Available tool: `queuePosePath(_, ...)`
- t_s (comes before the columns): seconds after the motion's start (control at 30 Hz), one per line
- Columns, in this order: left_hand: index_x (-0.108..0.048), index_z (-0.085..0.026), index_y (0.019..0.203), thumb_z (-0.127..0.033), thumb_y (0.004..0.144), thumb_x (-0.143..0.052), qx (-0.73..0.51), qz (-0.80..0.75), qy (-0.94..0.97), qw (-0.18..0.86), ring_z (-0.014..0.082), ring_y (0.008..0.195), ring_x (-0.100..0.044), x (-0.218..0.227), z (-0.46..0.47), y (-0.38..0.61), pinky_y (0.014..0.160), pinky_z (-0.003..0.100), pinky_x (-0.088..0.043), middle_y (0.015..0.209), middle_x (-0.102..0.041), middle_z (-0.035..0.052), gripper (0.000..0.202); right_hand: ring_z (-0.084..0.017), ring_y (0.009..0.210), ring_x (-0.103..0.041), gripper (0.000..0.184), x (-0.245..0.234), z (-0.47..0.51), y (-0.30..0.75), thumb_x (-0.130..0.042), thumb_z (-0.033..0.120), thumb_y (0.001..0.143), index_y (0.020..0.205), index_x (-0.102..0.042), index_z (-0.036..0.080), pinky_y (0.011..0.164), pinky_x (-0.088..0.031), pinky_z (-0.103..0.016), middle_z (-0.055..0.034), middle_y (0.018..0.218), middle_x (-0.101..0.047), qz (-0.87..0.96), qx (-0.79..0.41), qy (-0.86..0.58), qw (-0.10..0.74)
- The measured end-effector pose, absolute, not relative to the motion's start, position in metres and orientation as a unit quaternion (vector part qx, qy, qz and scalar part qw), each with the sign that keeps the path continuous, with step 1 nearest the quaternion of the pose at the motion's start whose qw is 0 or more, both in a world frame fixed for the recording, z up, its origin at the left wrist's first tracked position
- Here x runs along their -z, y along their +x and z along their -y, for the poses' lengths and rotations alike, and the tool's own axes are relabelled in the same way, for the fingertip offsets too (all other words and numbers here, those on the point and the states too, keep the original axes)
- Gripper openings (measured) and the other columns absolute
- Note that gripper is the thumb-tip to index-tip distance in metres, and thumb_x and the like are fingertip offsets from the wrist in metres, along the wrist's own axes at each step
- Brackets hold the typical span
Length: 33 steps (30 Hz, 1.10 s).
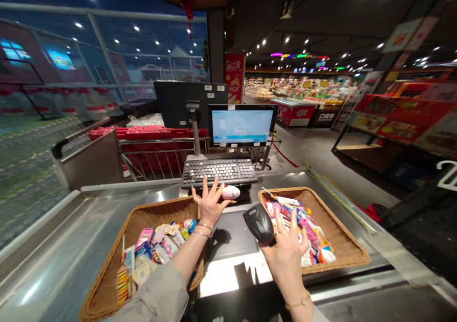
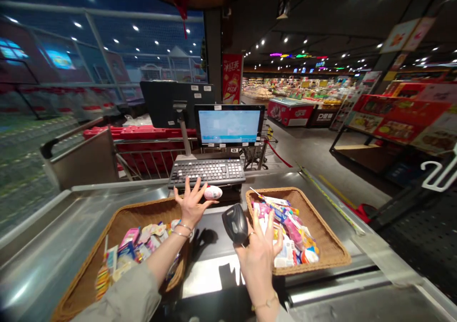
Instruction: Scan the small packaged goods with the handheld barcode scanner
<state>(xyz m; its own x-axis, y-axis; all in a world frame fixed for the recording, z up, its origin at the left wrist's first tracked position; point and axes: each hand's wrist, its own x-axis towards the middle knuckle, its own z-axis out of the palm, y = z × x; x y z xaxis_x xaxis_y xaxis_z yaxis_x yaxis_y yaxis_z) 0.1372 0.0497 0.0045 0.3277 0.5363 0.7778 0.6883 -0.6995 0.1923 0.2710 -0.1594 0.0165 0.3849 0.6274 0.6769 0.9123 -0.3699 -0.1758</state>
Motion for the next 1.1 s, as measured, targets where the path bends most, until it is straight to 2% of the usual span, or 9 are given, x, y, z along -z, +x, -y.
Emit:
queuePosePath(0.13,-0.062,-0.032,0.125,-0.048,0.081,-0.066,0.439,0.342,-0.827,0.079,0.0365,0.141,-0.032,-0.004,-0.045,0.166,0.113,0.065,0.002,0.137,-0.056,0.0061,0.047,-0.036,0.144,-0.017,0.026,-0.011,0.169,0.289,-0.055,0.035,0.08,0.097,-0.07,0.023,0.107,-0.018,-0.059,-0.0073,0.135,-0.057,0.453,0.249,-0.816,0.258)
queuePosePath(0.27,-0.062,-0.032,0.125,-0.052,0.08,-0.065,0.433,0.304,-0.846,0.067,0.0366,0.14,-0.034,0.0,-0.039,0.194,0.113,0.065,0.003,0.136,-0.057,0.007,0.049,-0.034,0.144,-0.017,0.033,-0.012,0.18,0.302,-0.053,0.042,0.082,0.104,-0.069,0.023,0.107,-0.017,-0.057,-0.0074,0.135,-0.057,0.409,0.24,-0.84,0.263)
queuePosePath(0.4,-0.062,-0.032,0.125,-0.054,0.08,-0.065,0.412,0.263,-0.871,0.045,0.0363,0.141,-0.033,0.006,-0.032,0.219,0.114,0.065,0.001,0.137,-0.057,0.0074,0.051,-0.035,0.144,-0.017,0.04,-0.007,0.189,0.319,-0.05,0.049,0.083,0.102,-0.07,0.02,0.107,-0.018,-0.057,-0.01,0.136,-0.056,0.368,0.231,-0.861,0.264)
queuePosePath(0.53,-0.059,-0.033,0.128,-0.049,0.083,-0.064,0.37,0.215,-0.903,0.017,0.0347,0.143,-0.029,0.011,-0.024,0.239,0.113,0.066,-0.001,0.141,-0.053,0.0071,0.049,-0.033,0.143,-0.019,0.039,-0.002,0.199,0.337,-0.049,0.049,0.083,0.101,-0.07,0.021,0.107,-0.018,-0.056,-0.0097,0.134,-0.058,0.326,0.241,-0.873,0.269)
queuePosePath(0.7,-0.058,-0.032,0.129,-0.057,0.079,-0.065,0.308,0.176,-0.935,-0.004,0.0354,0.144,-0.026,0.015,-0.013,0.259,0.112,0.07,-0.004,0.144,-0.05,0.0101,0.057,-0.034,0.143,-0.019,0.036,0.005,0.211,0.355,-0.049,0.048,0.083,0.088,-0.072,0.02,0.106,-0.018,-0.059,-0.0105,0.131,-0.06,0.294,0.244,-0.885,0.267)
queuePosePath(0.87,-0.057,-0.031,0.129,-0.06,0.074,-0.068,0.268,0.133,-0.954,-0.03,0.0362,0.145,-0.024,0.02,0.004,0.279,0.11,0.073,-0.005,0.144,-0.05,0.0116,0.063,-0.033,0.143,-0.019,0.038,0.01,0.224,0.367,-0.05,0.047,0.084,0.101,-0.07,0.02,0.106,-0.018,-0.06,-0.0115,0.132,-0.059,0.273,0.249,-0.894,0.254)
queuePosePath(1.1,-0.051,-0.031,0.135,-0.056,0.078,-0.065,0.214,0.049,-0.974,-0.054,0.036,0.146,-0.018,0.029,0.029,0.307,0.11,0.074,-0.006,0.15,-0.043,0.0104,0.064,-0.032,0.142,-0.023,0.049,0.012,0.245,0.379,-0.041,0.054,0.086,0.102,-0.069,0.017,0.107,-0.017,-0.057,-0.0147,0.128,-0.061,0.218,0.255,-0.903,0.267)
